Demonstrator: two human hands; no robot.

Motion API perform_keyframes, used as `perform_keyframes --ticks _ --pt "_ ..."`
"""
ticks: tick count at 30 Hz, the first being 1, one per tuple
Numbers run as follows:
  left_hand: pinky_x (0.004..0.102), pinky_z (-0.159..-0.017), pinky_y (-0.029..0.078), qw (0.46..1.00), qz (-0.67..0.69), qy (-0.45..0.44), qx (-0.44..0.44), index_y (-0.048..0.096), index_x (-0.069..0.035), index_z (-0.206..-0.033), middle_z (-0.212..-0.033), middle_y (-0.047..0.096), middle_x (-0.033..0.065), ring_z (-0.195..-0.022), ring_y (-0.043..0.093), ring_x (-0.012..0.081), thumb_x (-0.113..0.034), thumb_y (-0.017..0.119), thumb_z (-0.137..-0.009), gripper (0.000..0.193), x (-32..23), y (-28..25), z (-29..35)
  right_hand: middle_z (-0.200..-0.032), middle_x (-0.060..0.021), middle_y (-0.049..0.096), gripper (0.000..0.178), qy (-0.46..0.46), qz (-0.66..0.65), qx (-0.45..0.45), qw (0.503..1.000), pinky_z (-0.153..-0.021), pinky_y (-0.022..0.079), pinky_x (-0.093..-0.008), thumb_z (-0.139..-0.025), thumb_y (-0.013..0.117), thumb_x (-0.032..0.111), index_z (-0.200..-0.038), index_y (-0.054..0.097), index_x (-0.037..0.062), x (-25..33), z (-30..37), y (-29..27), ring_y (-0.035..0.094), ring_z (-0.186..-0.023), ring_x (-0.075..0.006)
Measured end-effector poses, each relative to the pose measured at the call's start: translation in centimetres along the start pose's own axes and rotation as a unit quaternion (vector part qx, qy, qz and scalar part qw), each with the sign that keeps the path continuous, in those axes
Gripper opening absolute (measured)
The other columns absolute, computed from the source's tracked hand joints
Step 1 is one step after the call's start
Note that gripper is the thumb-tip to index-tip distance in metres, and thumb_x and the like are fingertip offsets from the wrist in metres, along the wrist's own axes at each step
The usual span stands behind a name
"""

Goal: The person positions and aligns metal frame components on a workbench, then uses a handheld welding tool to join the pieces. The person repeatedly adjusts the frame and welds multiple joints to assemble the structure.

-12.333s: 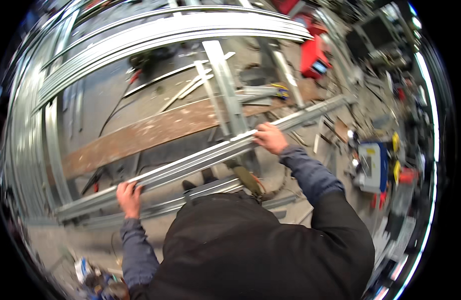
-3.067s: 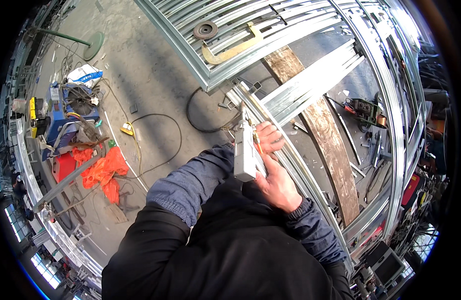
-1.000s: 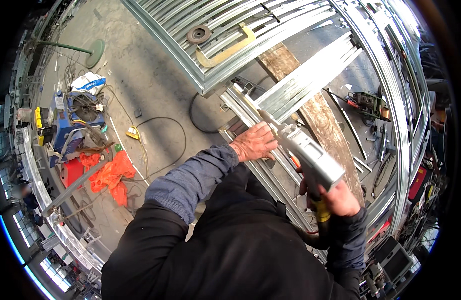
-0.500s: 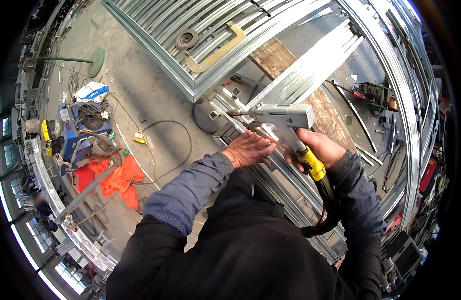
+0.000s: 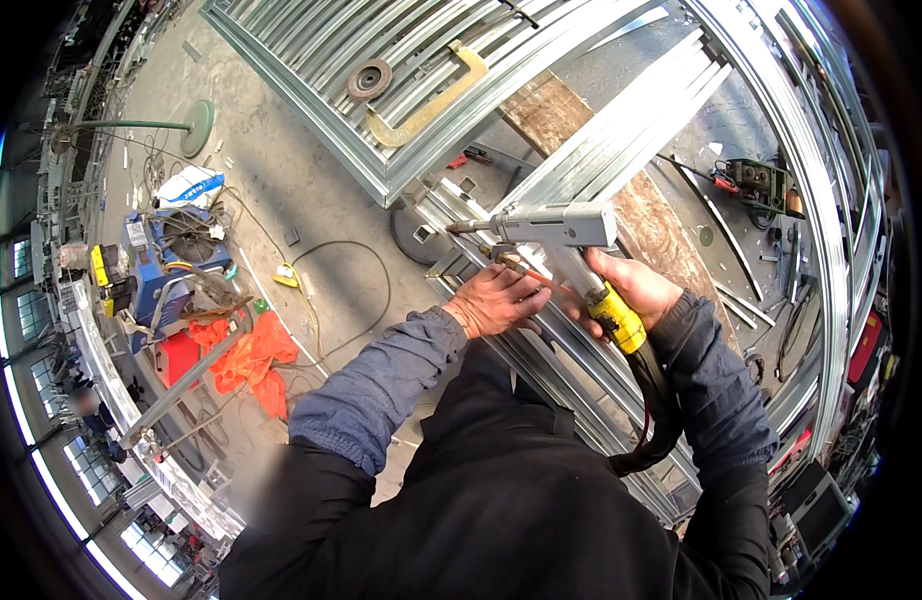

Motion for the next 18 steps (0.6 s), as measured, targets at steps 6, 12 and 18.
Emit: perform_keyframes --ticks 6,12,18 --pt "0.0421 -0.106 0.048 1.0 -0.007 0.01 -0.01 0.064 -0.025 -0.138 -0.132 0.062 -0.0021 -0.116 0.061 0.0204 -0.059 0.074 -0.088 0.061 0.03 0.05 0.05 -0.096 -0.0121 0.073 0.063 0.006 0.022 0.001 1.0 -0.059 0.059 -0.0329 -0.108 0.058 0.067 -0.132 0.069 0.009 -0.06 -0.12 -0.21 0.07 -0.066 -0.0216" --pt "0.0417 -0.104 0.049 1.0 -0.011 0.007 -0.008 0.065 -0.025 -0.138 -0.132 0.063 -0.002 -0.115 0.062 0.0201 -0.059 0.074 -0.087 0.062 -0.03 0.12 0.14 -0.096 -0.0119 0.072 0.064 0.011 0.031 -0.002 0.999 -0.058 0.058 -0.0328 -0.108 0.058 0.068 -0.131 0.069 0.0093 -0.03 -0.12 -0.55 0.07 -0.066 -0.0214" --pt "0.0418 -0.098 0.052 0.999 -0.022 0.022 -0.021 0.064 -0.025 -0.142 -0.131 0.063 -0.001 -0.109 0.062 0.0211 -0.064 0.074 -0.088 0.068 0.09 0.01 -0.05 -0.096 -0.0116 0.072 0.063 0.015 0.029 -0.013 0.999 -0.056 0.058 -0.0335 -0.108 0.059 0.068 -0.132 0.069 0.0097 -0.26 0.04 -0.82 0.07 -0.065 -0.0212"
Point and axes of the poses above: each hand's wrist, its own z-axis away from the middle knuckle, its own y-axis out of the palm, x = y × z, the point moved 7 cm from there along -z, towards the middle knuckle
